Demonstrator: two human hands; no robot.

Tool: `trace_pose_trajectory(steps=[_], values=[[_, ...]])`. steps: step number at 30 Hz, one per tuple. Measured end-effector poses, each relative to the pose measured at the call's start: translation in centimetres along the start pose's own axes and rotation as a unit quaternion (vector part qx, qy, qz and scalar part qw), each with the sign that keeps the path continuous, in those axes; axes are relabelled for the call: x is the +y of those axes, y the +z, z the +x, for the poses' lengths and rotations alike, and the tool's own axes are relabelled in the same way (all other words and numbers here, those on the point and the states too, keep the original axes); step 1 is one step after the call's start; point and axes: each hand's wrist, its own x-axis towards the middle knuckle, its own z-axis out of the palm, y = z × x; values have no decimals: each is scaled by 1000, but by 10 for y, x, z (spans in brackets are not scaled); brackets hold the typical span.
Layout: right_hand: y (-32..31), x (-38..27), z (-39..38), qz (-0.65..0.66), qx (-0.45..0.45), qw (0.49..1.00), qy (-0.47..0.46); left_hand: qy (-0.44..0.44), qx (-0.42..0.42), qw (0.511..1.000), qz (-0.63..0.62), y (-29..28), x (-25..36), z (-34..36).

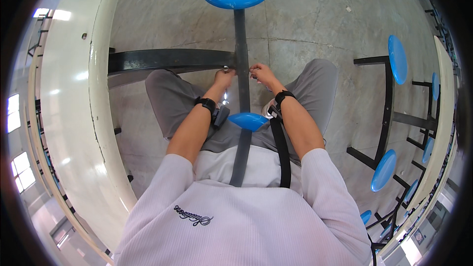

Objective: The person uses an allen key to tighten a bolt on the underside of a table while seated.

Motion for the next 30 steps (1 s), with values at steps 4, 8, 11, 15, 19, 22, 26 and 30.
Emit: trace_pose_trajectory(steps=[4, 8, 11, 15, 19, 22, 26, 30], values=[[2, -2, -3, -9, 3, 1000, 7, 2, 37, 999, 10, 2, 1, -1], [-4, 8, 1, -6, -4, 1000, 3, -24, 51, 998, 4, 13, 12, -9], [1, 4, 1, -17, -9, 1000, -6, -15, 60, 998, -5, 5, 3, -1], [-2, 7, 1, -26, -10, 1000, -11, -21, 63, 998, 5, 9, 2, 2], [3, 0, -2, -35, -14, 999, -7, -23, 78, 997, 20, 5, -5, 9], [2, 5, 1, -47, -10, 999, -10, -30, 72, 997, 20, 9, 4, 2], [-1, 20, 16, -51, -14, 999, -12, -24, 77, 996, 25, 12, 16, -8], [-2, 27, 20, -57, -12, 998, -38, -12, 77, 996, 31, 14, 20, -13]])
